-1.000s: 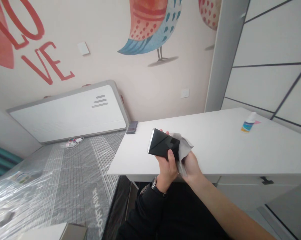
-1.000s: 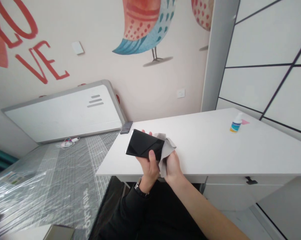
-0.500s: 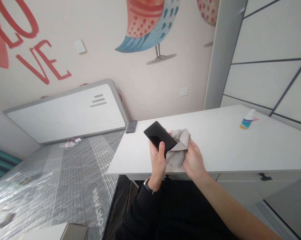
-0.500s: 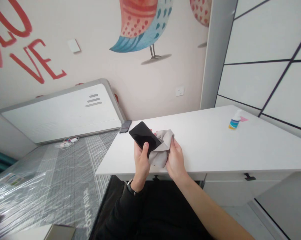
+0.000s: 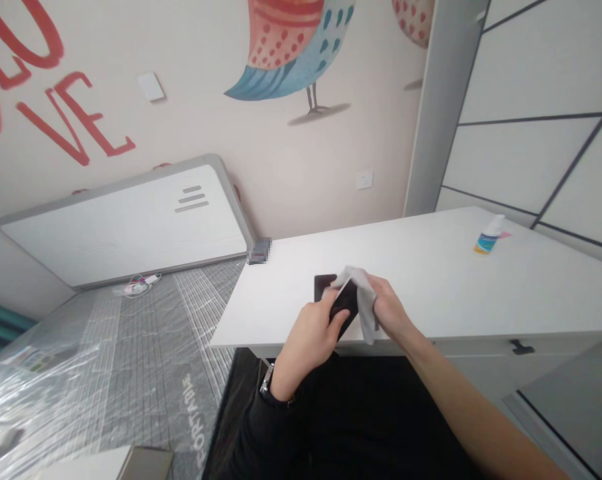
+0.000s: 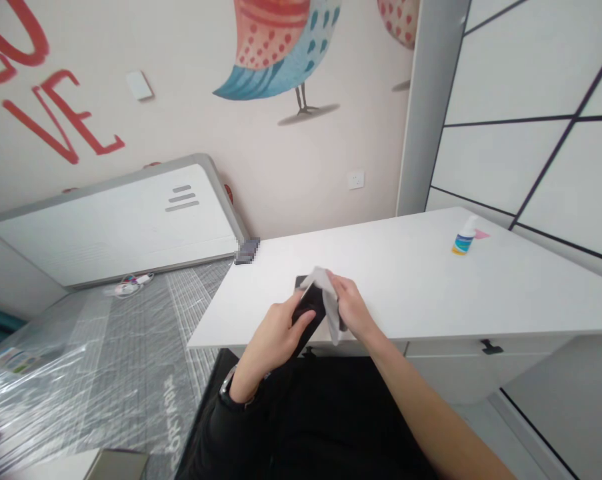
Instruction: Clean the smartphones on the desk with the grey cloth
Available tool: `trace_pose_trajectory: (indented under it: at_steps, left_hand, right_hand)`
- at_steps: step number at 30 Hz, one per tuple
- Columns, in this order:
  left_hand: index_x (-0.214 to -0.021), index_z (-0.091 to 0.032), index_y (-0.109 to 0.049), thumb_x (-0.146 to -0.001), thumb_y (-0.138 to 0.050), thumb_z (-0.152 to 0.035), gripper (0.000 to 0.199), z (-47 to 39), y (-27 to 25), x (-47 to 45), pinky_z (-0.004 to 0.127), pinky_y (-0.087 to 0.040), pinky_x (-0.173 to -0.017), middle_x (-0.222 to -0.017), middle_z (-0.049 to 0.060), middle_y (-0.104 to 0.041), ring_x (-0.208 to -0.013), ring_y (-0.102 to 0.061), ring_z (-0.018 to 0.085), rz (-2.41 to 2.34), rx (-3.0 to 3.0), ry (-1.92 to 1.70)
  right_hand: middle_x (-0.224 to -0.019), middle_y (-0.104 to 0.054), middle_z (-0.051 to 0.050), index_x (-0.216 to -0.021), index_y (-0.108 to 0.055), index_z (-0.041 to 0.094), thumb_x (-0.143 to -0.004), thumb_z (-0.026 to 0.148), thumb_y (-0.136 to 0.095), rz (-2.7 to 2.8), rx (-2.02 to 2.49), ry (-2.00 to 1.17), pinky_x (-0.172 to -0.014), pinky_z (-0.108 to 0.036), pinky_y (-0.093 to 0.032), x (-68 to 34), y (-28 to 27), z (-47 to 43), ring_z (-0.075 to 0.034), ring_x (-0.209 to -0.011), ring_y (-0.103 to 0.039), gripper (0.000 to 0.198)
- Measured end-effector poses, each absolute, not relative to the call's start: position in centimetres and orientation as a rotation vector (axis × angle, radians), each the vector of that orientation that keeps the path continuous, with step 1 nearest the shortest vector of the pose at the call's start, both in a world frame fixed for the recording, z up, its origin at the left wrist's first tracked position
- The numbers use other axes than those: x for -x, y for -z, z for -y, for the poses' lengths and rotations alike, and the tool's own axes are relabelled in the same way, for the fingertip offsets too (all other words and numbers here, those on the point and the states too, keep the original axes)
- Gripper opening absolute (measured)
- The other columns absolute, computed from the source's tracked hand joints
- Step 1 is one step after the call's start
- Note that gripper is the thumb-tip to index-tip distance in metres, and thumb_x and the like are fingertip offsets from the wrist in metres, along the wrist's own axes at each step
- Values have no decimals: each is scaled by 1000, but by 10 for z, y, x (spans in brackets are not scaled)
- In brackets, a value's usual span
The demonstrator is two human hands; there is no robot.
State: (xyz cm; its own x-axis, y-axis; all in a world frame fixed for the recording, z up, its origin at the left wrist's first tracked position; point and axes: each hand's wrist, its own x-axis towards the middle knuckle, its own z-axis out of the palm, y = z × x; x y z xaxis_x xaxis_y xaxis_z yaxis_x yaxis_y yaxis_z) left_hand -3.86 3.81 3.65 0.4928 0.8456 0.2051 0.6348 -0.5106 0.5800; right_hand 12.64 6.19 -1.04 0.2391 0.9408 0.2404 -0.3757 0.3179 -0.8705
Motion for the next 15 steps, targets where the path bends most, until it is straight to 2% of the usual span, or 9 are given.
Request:
trace_pose_trajectory:
  at_steps: [3,7,11,13,15]
  left_hand:
    - [-114,-18,-68,-99,-49,-24,25,-36,-31,34,35,-51,-73,-98,15,-79,-86,-75,32,-1231,-2428,-484]
    - [-89,-15,-70,-93,-44,-10,27,-33,-31,26,35,-49,-73,-95,19,-79,-85,-74,31,-1225,-2470,-390]
    - [-107,-16,-66,-99,-47,-20,21,-29,-41,28,35,-48,-72,-95,15,-79,-86,-74,31,-1259,-2372,-516]
    - [-115,-17,-63,-99,-51,-22,21,-28,-45,29,34,-48,-72,-96,13,-79,-87,-75,31,-1249,-2336,-527]
    - [-114,-19,-63,-99,-53,-24,19,-26,-46,29,34,-49,-73,-94,11,-78,-86,-75,31,-1248,-2285,-550]
  right_hand:
    - [-52,-54,2,-55,-59,23,-80,60,-80,1134,866,-961,-57,-30,-41,-126,1,-54,-17,-56,-48,50]
    - [-63,-55,1,-61,-58,24,-90,67,-64,1374,922,-599,-63,-32,-36,-122,-8,-50,-17,-62,-48,52]
    - [-59,-50,3,-62,-54,25,-89,78,-56,1150,927,-521,-59,-32,-33,-116,4,-53,-17,-58,-43,59]
    - [-58,-49,4,-63,-54,25,-92,74,-55,1027,919,-554,-58,-32,-34,-111,15,-56,-17,-57,-43,57]
    - [-61,-53,4,-69,-58,24,-94,71,-54,885,889,-622,-59,-31,-40,-105,26,-57,-17,-59,-48,53]
